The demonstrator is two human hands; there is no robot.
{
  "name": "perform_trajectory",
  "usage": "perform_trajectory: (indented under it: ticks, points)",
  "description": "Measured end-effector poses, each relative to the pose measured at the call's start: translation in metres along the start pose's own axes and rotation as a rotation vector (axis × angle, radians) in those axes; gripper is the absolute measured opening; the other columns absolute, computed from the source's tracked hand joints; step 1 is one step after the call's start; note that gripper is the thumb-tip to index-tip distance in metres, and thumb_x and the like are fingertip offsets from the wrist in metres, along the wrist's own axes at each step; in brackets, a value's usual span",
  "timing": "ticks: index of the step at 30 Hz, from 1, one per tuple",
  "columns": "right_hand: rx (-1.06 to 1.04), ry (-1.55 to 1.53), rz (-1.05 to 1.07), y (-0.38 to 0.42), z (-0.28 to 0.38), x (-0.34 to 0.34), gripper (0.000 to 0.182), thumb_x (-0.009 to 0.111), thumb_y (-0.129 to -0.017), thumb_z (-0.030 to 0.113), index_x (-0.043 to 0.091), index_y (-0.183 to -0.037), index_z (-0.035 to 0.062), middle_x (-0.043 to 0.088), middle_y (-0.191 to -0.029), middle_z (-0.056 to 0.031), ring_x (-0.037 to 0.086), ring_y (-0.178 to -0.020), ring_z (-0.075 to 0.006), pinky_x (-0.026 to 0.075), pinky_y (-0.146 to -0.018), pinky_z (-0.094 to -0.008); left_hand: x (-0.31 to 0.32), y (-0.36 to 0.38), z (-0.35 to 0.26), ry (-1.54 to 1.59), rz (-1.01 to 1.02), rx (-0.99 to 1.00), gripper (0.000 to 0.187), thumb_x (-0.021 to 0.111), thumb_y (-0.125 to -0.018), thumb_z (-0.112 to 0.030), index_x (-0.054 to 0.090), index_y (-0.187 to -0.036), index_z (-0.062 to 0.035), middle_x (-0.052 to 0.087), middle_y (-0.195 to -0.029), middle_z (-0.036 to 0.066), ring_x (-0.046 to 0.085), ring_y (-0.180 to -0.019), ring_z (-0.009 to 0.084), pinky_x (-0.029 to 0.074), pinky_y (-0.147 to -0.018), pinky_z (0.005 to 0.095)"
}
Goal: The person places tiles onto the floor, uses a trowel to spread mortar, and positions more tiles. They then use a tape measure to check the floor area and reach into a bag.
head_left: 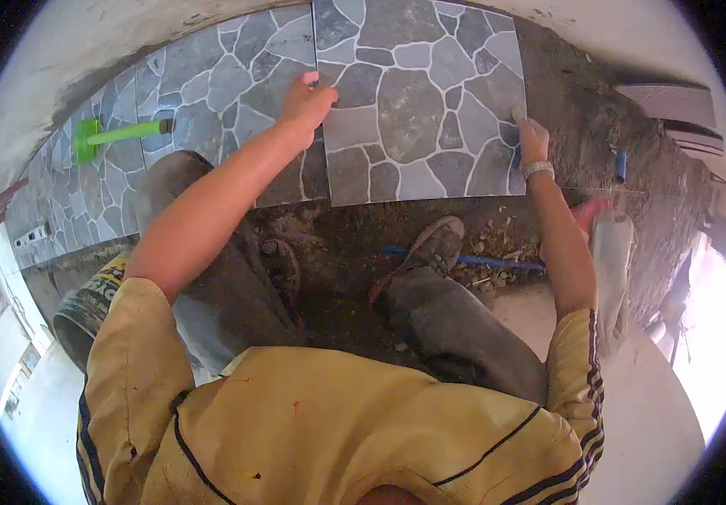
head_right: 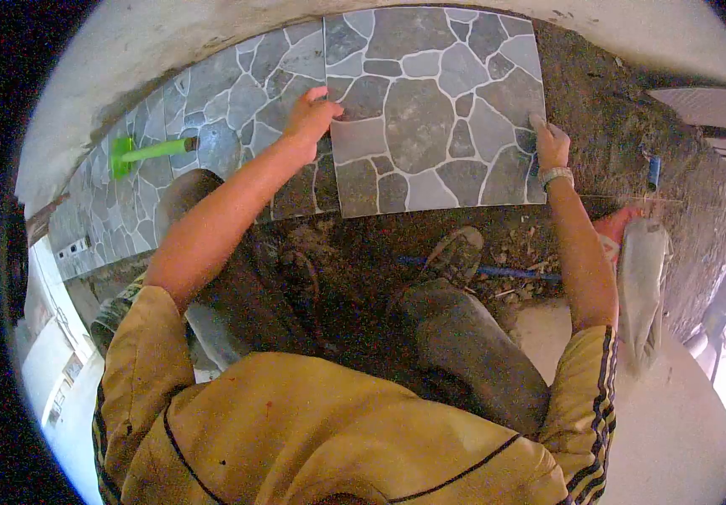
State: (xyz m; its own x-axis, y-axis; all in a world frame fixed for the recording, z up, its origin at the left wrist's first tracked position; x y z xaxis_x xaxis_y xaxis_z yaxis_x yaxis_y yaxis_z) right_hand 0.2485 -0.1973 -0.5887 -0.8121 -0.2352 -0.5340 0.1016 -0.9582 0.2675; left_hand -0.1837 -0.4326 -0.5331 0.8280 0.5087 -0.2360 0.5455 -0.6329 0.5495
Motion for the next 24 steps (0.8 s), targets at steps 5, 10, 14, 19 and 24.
perform_trajectory:
  ticks: [5,10,14,19,24]
  points:
    - [-0.066,0.005,-0.010,0.011,0.017,0.002,0.035,0.067,-0.082,0.032,0.069,-0.089,-0.0021,0.068,-0.086,-0.0079,0.059,-0.080,-0.0149,0.047,-0.074,-0.0310,-0.007,0.004,0.003,0.114,-0.013,-0.027,0.057,0.062,-0.074,-0.009,0.048,-0.129,0.0001,0.060,-0.096,0.008,0.055,-0.087,0.0192,0.045,-0.075,0.0329]
    - [-0.187,0.204,-0.201,0.003,0.015,-0.019,0.036,0.069,-0.081,0.033,0.070,-0.090,-0.0012,0.069,-0.091,-0.0120,0.063,-0.083,-0.0196,0.049,-0.076,-0.0329,0.012,0.022,-0.025,0.122,-0.001,-0.122,0.060,0.060,-0.074,-0.007,0.048,-0.133,-0.0023,0.057,-0.092,0.004,0.052,-0.081,0.0133,0.043,-0.074,0.0297]
    - [-0.030,0.130,-0.140,0.007,0.013,-0.020,0.048,0.071,-0.074,0.046,0.068,-0.087,-0.0005,0.068,-0.092,-0.0197,0.065,-0.088,-0.0331,0.050,-0.079,-0.0396,0.012,0.021,-0.019,0.110,0.024,-0.117,0.060,0.059,-0.073,-0.006,0.048,-0.132,-0.0018,0.055,-0.089,0.002,0.048,-0.073,0.0110,0.041,-0.065,0.0271]
    - [0.009,0.138,-0.153,0.013,0.030,-0.022,0.048,0.072,-0.073,0.046,0.067,-0.087,-0.0003,0.067,-0.093,-0.0194,0.065,-0.089,-0.0320,0.050,-0.079,-0.0393,0.014,0.032,-0.037,0.138,-0.002,-0.115,0.060,0.059,-0.073,-0.006,0.049,-0.132,-0.0022,0.053,-0.087,0.001,0.046,-0.070,0.0108,0.039,-0.061,0.0261]
    - [0.022,0.088,-0.160,0.012,0.030,-0.021,0.046,0.073,-0.071,0.045,0.068,-0.086,0.0014,0.068,-0.089,-0.0186,0.066,-0.087,-0.0329,0.051,-0.078,-0.0399,0.011,0.014,-0.021,0.159,0.012,-0.142,0.055,0.059,-0.074,-0.010,0.051,-0.128,-0.0081,0.048,-0.076,-0.001,0.044,-0.066,0.0108,0.038,-0.060,0.0293]
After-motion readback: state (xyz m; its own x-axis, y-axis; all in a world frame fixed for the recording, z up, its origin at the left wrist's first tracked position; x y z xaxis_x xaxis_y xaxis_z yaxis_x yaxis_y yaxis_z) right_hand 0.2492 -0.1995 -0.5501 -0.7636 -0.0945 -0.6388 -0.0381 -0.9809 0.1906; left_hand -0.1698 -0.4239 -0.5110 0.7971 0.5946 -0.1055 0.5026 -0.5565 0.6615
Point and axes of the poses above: each hand's wrist, its own y-axis away from the middle knuckle, its own x-axis out of the palm, z = x × y, the point moved 7 cm from there along -y, towards the middle knuckle
